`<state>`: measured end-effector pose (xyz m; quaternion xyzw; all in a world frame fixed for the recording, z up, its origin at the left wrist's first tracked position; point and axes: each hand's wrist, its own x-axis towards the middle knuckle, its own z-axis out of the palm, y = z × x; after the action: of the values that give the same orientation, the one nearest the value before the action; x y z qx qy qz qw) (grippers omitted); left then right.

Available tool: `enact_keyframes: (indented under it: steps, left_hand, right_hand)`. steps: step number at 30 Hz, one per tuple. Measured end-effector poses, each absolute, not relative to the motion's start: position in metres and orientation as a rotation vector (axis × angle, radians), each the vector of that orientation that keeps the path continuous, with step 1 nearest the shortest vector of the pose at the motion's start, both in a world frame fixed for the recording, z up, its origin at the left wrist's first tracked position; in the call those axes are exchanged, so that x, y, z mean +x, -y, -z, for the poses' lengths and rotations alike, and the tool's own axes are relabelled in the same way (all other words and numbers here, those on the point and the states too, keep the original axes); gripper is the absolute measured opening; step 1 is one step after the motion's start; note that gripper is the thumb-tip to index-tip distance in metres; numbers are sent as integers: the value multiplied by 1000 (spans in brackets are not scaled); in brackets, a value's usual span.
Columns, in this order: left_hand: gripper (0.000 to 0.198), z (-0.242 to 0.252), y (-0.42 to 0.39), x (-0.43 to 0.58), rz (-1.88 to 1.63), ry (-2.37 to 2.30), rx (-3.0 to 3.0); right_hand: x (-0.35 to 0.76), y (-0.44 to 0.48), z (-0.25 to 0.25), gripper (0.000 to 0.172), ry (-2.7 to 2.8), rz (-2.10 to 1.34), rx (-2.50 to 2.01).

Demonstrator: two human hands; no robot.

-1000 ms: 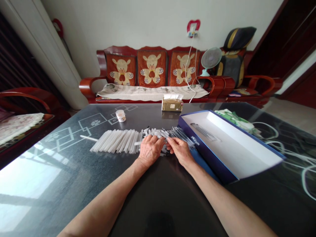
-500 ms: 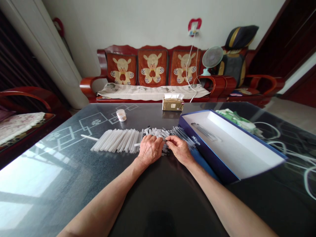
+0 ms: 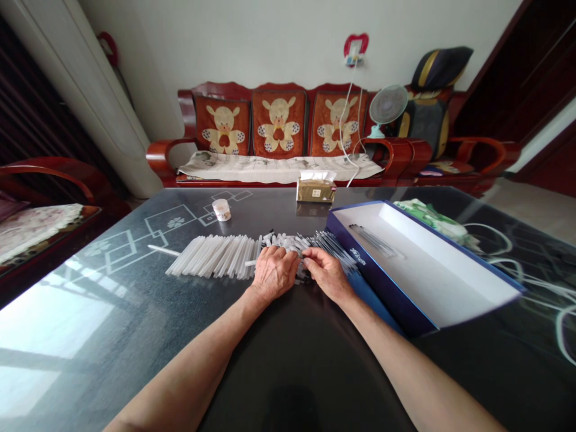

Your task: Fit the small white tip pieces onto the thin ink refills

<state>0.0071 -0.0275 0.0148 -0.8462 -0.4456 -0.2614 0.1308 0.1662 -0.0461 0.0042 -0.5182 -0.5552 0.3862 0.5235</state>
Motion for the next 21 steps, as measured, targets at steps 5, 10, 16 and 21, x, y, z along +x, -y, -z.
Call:
enact_keyframes:
  steps: [5,10,16,21]
  left_hand:
    - [32,-14,28,8,758,1288,-2459]
    - [31,-14,28,8,748,1265,-2468]
    - [32,-14,27,7,757,1270,-2462]
    - [33,-14,28,7,751,1265,-2468]
  right_hand:
    - [167,49,-8,37,1269,-922,-1244]
    - [168,48,-10,32,1347,-873,-1312]
    - [166,47,-3,31,1303,-966,-1195]
    - [167,50,-7,37,1263,-960,-1271]
